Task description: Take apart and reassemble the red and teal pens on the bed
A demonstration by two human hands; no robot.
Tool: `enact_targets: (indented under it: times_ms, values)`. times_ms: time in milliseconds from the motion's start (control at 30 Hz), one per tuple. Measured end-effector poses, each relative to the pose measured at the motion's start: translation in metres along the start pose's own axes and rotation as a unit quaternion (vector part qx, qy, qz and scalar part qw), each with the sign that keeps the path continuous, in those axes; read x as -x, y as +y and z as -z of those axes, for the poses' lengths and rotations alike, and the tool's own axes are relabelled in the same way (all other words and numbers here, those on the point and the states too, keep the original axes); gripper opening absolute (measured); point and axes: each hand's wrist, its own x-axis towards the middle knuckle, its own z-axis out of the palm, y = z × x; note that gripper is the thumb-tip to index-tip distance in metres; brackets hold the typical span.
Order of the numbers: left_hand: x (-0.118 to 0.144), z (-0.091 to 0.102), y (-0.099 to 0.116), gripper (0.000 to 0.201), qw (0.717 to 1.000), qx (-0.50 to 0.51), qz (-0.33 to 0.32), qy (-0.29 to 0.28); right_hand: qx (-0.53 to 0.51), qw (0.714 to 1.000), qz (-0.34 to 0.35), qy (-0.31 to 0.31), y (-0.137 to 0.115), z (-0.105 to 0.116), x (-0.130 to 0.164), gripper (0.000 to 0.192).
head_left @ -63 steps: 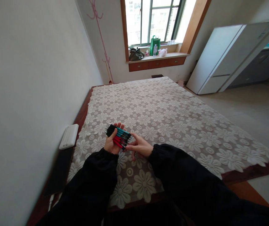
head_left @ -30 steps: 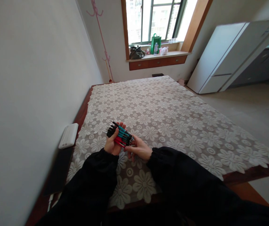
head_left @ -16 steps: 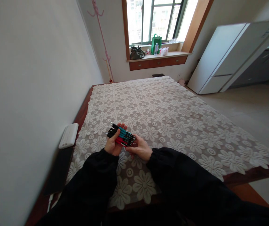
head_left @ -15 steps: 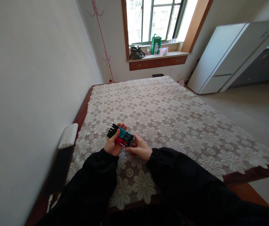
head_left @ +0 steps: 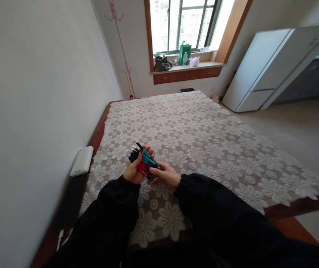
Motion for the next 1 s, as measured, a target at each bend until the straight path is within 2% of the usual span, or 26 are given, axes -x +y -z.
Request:
enact_targets:
  times_ms: [233,467,667,867,1000]
  values:
    - [-0.0012,0.0027,0.0001,0.029,1.0,-0.016,0.02,-0.004,0.007,1.0,-0.003,0.007,0.0017,0.0022,-0.0014,0.062]
    - [0.0007,0.0021,0.0026,0.04,0.997,-0.026,0.062,-0.023,0.05,0.998,-0.014,0.034,-0.0054,0.0061,-0.0011,0.06]
    - [-0.0001,0.0034,0.003,0.04,0.996,-0.054,0.072,-0.018,0.062,0.998,-0.012,-0.017,-0.007,0.0052,0.0008,0.063]
    - [-0.0013,0.0071,0.0025,0.039,0.993,-0.075,0.069,-0.05,0.045,0.999,0.019,0.005,-0.0007,0.0047,-0.0007,0.058]
    - [-0.0008,0.0075,0.0025,0.043,0.993,-0.08,0.07,-0.054,0.042,0.999,0.021,-0.007,0.0,0.0055,-0.0019,0.055]
